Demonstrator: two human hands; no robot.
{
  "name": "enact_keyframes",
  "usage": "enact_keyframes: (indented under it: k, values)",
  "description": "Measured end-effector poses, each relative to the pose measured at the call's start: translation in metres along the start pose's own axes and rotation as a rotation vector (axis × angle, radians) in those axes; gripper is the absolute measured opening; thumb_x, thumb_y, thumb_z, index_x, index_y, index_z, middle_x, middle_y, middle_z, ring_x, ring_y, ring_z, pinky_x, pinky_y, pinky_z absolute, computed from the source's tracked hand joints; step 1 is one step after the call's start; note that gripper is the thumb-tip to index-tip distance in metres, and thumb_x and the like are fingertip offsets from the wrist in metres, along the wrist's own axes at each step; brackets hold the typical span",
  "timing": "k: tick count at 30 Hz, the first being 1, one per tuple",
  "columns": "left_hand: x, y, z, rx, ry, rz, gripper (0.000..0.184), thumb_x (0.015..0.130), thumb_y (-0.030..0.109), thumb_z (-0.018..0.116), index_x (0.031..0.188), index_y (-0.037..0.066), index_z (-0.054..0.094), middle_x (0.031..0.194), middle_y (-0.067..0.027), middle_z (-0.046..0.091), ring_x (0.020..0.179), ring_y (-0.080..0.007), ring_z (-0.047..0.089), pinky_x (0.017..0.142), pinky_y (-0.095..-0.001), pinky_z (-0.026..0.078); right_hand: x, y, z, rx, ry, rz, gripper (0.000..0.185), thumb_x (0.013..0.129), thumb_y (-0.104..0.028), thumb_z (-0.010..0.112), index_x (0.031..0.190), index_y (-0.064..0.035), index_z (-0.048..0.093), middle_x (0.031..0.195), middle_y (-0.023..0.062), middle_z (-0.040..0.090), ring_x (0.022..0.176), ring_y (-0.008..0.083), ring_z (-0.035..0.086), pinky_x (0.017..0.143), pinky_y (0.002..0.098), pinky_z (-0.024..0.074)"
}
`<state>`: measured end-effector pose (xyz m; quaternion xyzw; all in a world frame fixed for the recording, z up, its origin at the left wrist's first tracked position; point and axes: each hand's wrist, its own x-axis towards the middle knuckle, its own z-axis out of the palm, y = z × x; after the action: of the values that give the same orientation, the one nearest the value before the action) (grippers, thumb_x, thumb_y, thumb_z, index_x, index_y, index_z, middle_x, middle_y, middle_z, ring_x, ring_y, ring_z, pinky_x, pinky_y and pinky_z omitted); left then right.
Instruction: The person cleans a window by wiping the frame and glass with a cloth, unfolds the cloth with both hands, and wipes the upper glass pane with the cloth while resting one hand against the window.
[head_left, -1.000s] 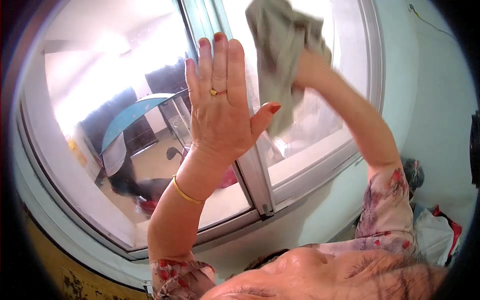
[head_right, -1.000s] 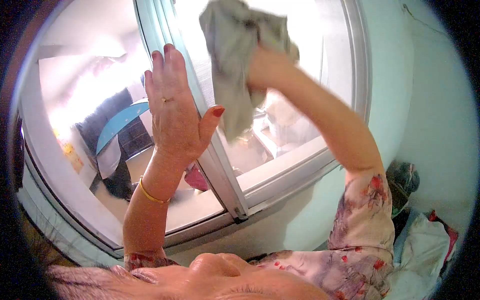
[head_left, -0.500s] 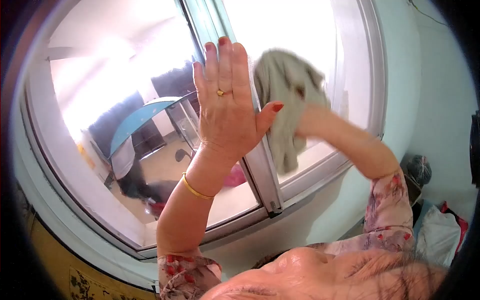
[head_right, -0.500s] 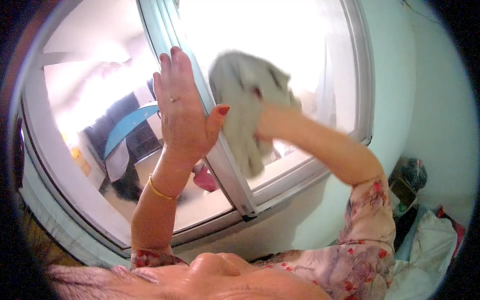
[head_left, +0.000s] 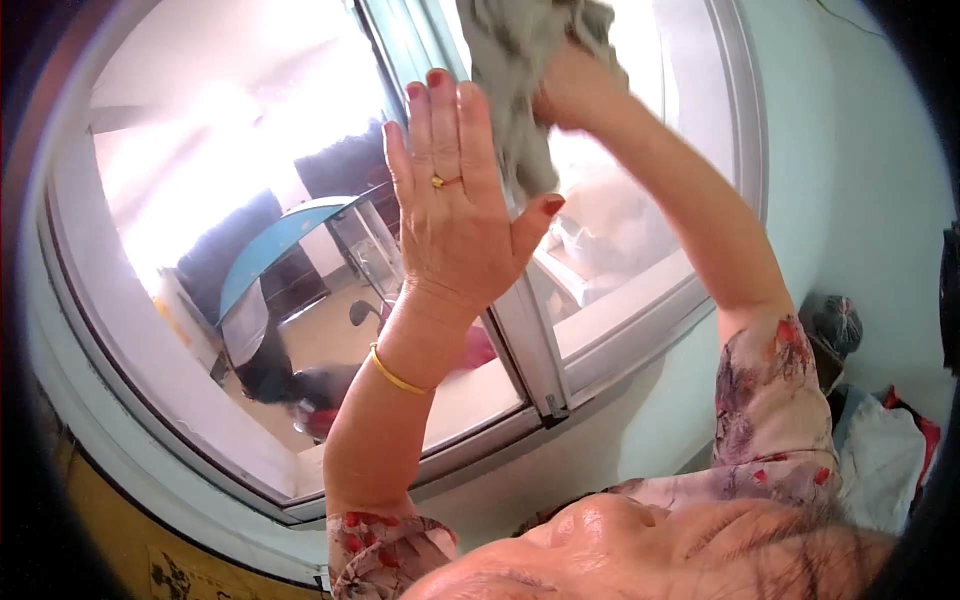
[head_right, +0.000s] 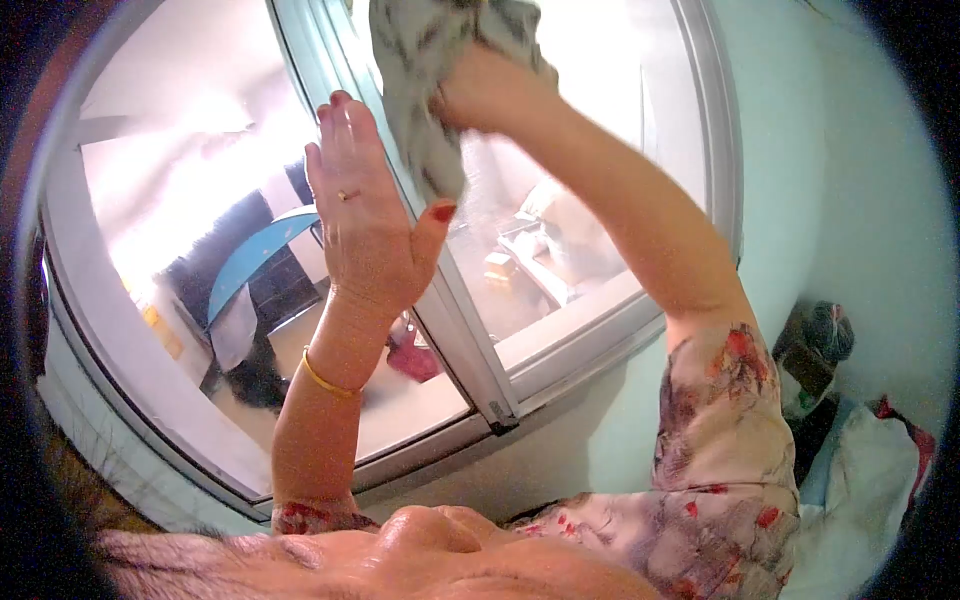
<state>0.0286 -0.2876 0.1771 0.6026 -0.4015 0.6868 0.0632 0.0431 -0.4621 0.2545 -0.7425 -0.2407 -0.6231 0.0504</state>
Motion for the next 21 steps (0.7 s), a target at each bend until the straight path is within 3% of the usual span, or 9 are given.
enact_keyframes:
  k: [1, 3, 5, 7, 9, 11, 15, 18, 21]
  values:
    - [-0.002, 0.0, 0.0, -0.012, -0.01, 0.007, 0.095, 0.082, 0.05, 0.061, 0.145, -0.009, 0.02, 0.151, -0.0282, 0.018, 0.142, -0.0424, 0.015, 0.114, -0.054, 0.011, -0.032, -0.005, 0.009, -0.01, 0.057, -0.064, 0.04, 0.083, -0.027, 0.057, 0.113, -0.0003, 0.061, 0.112, 0.0204, 0.063, 0.106, 0.0294, 0.06, 0.092, 0.0416, 0.0462]
    - [-0.003, -0.002, 0.004, -0.005, 0.01, 0.021, 0.092, 0.085, 0.052, 0.056, 0.145, -0.008, 0.02, 0.151, -0.0283, 0.017, 0.142, -0.0418, 0.014, 0.114, -0.0537, 0.011, -0.103, -0.008, 0.05, -0.112, 0.159, -0.106, 0.051, 0.082, -0.03, 0.058, 0.124, -0.0017, 0.053, 0.131, 0.0187, 0.049, 0.121, 0.0318, 0.048, 0.1, 0.0424, 0.0383]
    - [-0.003, 0.0, 0.002, 0.025, -0.006, 0.014, 0.09, 0.089, 0.056, 0.047, 0.145, -0.008, 0.019, 0.151, -0.0283, 0.017, 0.143, -0.0403, 0.014, 0.114, -0.0533, 0.011, -0.146, -0.026, 0.047, 0.007, -0.21, 0.088, 0.056, 0.081, -0.03, 0.059, 0.129, -0.0043, 0.049, 0.137, 0.0162, 0.043, 0.123, 0.0335, 0.044, 0.102, 0.0419, 0.035]
    - [-0.003, 0.0, 0.004, 0.03, 0.008, 0.026, 0.09, 0.088, 0.055, 0.049, 0.145, -0.009, 0.019, 0.151, -0.0284, 0.018, 0.143, -0.0403, 0.014, 0.114, -0.0534, 0.011, -0.162, -0.065, -0.011, 0.341, -0.842, 0.332, 0.052, 0.082, -0.029, 0.058, 0.128, -0.0062, 0.051, 0.127, 0.0155, 0.049, 0.115, 0.0314, 0.05, 0.1, 0.0399, 0.0375]
    - [-0.002, 0.001, 0.003, 0.033, 0.006, 0.022, 0.092, 0.087, 0.055, 0.052, 0.144, -0.009, 0.019, 0.151, -0.0288, 0.019, 0.143, -0.0404, 0.014, 0.114, -0.0539, 0.011, -0.197, -0.077, -0.024, 0.354, -0.895, 0.176, 0.049, 0.08, -0.027, 0.058, 0.125, -0.0062, 0.053, 0.12, 0.0149, 0.053, 0.109, 0.0305, 0.052, 0.097, 0.0393, 0.0395]
    - [-0.003, 0.0, 0.003, 0.025, 0.016, 0.032, 0.092, 0.087, 0.054, 0.053, 0.144, -0.009, 0.019, 0.151, -0.0291, 0.019, 0.142, -0.041, 0.014, 0.114, -0.0545, 0.011, -0.245, -0.064, 0.004, 0.038, -0.353, -0.341, 0.049, 0.077, -0.024, 0.06, 0.121, -0.0043, 0.055, 0.114, 0.0143, 0.054, 0.105, 0.0308, 0.052, 0.094, 0.0401, 0.0409]
    - [-0.003, 0.0, 0.002, -0.003, 0.019, 0.033, 0.092, 0.086, 0.053, 0.054, 0.144, -0.009, 0.019, 0.15, -0.0294, 0.019, 0.142, -0.042, 0.015, 0.113, -0.0558, 0.011, -0.24, -0.058, 0.019, 0.125, -0.444, -0.17, 0.048, 0.078, -0.024, 0.059, 0.122, -0.005, 0.055, 0.123, 0.0143, 0.053, 0.112, 0.0309, 0.051, 0.094, 0.0391, 0.0415]
    - [-0.003, -0.002, 0.002, -0.019, 0.015, 0.027, 0.086, 0.093, 0.056, 0.04, 0.146, -0.008, 0.015, 0.152, -0.0277, 0.015, 0.143, -0.0395, 0.013, 0.114, -0.0548, 0.008, -0.163, -0.038, 0.021, 0.108, -0.34, -0.048, 0.045, 0.078, -0.022, 0.06, 0.118, -0.0036, 0.056, 0.123, 0.0166, 0.053, 0.114, 0.0319, 0.05, 0.096, 0.0402, 0.041]
    - [-0.003, -0.001, -0.001, -0.028, -0.018, 0.006, 0.087, 0.092, 0.056, 0.043, 0.147, -0.005, 0.014, 0.153, -0.0265, 0.014, 0.143, -0.0395, 0.013, 0.114, -0.0552, 0.008, -0.063, -0.011, 0.018, 0.078, -0.163, 0.015, 0.041, 0.077, -0.02, 0.061, 0.115, -0.0022, 0.058, 0.123, 0.0189, 0.052, 0.117, 0.0328, 0.048, 0.097, 0.0412, 0.0405]
